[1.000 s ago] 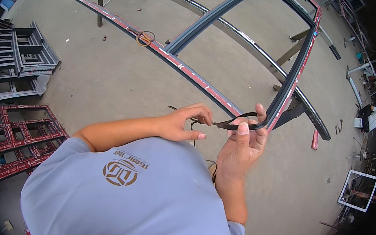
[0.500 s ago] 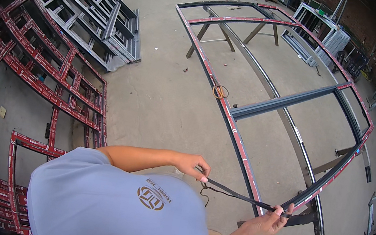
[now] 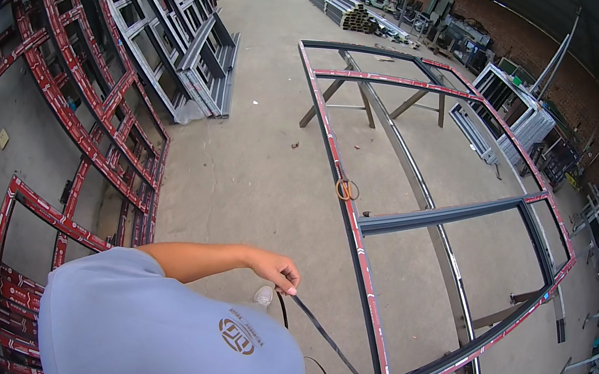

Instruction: The person installs a black rubber seal strip into the groove of a large metal window frame. They measure the required length, cut the strip with shears, and press it into place along the frame's perimeter.

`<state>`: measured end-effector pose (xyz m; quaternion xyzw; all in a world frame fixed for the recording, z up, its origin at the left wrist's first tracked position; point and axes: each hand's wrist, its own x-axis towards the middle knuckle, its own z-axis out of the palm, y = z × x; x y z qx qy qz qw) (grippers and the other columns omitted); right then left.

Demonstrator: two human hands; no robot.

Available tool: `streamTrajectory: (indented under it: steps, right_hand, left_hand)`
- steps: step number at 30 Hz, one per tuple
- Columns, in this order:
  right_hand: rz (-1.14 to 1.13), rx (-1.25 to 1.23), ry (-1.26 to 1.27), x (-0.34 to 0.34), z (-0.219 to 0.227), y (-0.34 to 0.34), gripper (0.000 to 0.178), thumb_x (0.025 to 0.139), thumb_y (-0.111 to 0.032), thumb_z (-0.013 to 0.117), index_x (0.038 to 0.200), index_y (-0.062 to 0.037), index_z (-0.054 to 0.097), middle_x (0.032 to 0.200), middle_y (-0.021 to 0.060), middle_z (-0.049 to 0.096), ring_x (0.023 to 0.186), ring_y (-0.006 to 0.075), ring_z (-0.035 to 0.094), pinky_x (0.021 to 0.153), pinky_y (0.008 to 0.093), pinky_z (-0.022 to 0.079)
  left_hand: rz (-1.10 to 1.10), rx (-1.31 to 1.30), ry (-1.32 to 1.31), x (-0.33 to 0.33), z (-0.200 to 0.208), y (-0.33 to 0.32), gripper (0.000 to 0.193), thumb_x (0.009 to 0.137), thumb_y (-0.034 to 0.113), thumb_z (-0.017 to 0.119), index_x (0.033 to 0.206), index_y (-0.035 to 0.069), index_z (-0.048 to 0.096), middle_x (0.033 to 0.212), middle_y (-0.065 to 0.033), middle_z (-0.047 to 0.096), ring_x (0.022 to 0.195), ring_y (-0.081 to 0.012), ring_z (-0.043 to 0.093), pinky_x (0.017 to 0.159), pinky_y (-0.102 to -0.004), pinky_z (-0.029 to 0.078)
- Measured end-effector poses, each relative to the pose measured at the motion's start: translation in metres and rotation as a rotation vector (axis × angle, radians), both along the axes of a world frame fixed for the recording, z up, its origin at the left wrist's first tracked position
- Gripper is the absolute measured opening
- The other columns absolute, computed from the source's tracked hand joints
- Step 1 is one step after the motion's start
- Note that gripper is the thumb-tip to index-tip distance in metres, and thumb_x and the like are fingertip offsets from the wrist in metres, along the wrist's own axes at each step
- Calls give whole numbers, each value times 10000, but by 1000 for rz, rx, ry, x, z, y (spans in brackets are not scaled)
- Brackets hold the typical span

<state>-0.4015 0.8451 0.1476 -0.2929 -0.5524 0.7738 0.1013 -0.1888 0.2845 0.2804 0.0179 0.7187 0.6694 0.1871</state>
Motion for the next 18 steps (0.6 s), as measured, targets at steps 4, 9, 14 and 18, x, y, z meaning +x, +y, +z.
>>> streamTrajectory:
  steps: [4,9,14,18]
  right_hand:
    - [508,123,-212,48,-18,-91,364,944,-324,671,1216,-86,621,1056,27,683,880,138,588,732,284,467]
    - [1261,247,178,101,39,-209,422,991,-148,610,1351,62,545,1279,148,623,1192,232,581,1038,343,425]
    - [1480,210,271,109,95,-253,638,952,-211,683,1473,39,413,1443,185,488,1361,263,438,1138,398,310]
    - [1450,491,517,106,107,-263,723,898,-131,719,1508,10,357,1552,195,363,1446,324,344,1188,451,251]
  left_hand:
    - [-38,21,56,-19,-4,37,331,984,353,656,883,38,660,734,23,614,704,-61,548,659,-254,448]
    - [32,105,51,-36,-24,88,343,960,364,681,883,30,682,741,3,632,688,-84,567,656,-274,459]
    - [48,177,150,-42,-41,105,334,950,331,685,868,8,680,771,-23,678,683,-109,599,649,-287,481]
    - [100,192,179,-37,-61,105,333,947,328,684,874,3,669,744,-34,667,673,-115,607,616,-301,480]
